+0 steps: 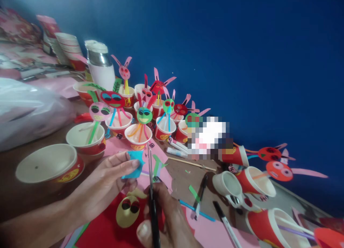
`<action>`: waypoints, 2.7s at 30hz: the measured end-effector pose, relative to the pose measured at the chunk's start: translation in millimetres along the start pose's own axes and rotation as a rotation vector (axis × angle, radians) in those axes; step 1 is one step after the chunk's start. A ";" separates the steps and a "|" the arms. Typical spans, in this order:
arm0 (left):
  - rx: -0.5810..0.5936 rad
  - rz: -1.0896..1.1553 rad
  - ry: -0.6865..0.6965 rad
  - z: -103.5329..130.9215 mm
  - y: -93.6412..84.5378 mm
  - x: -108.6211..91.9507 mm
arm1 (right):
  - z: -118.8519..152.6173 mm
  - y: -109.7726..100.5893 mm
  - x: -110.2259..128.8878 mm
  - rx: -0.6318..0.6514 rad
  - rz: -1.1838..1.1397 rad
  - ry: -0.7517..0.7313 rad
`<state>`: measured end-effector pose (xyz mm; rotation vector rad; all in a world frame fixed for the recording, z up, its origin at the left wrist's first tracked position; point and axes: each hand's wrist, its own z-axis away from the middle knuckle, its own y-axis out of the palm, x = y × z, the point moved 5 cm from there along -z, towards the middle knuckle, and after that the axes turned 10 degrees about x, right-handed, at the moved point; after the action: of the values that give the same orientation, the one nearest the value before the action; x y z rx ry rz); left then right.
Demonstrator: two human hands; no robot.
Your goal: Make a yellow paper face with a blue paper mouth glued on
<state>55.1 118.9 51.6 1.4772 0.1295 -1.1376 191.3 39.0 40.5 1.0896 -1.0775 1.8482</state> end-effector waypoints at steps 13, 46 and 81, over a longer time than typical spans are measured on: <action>-0.041 -0.033 0.049 5.0 -2.3 5.9 | -3.4 14.9 -0.5 0.095 -0.064 0.025; -0.014 -0.265 0.005 3.4 -8.8 2.7 | -14.7 6.9 2.3 0.074 -0.070 0.039; -0.016 -0.197 -0.034 1.2 -13.0 3.4 | -11.4 18.9 -10.4 0.111 -0.138 0.026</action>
<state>47.7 119.9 40.3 1.4533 0.2646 -1.3163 175.3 40.3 22.1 1.1704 -0.8712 1.8246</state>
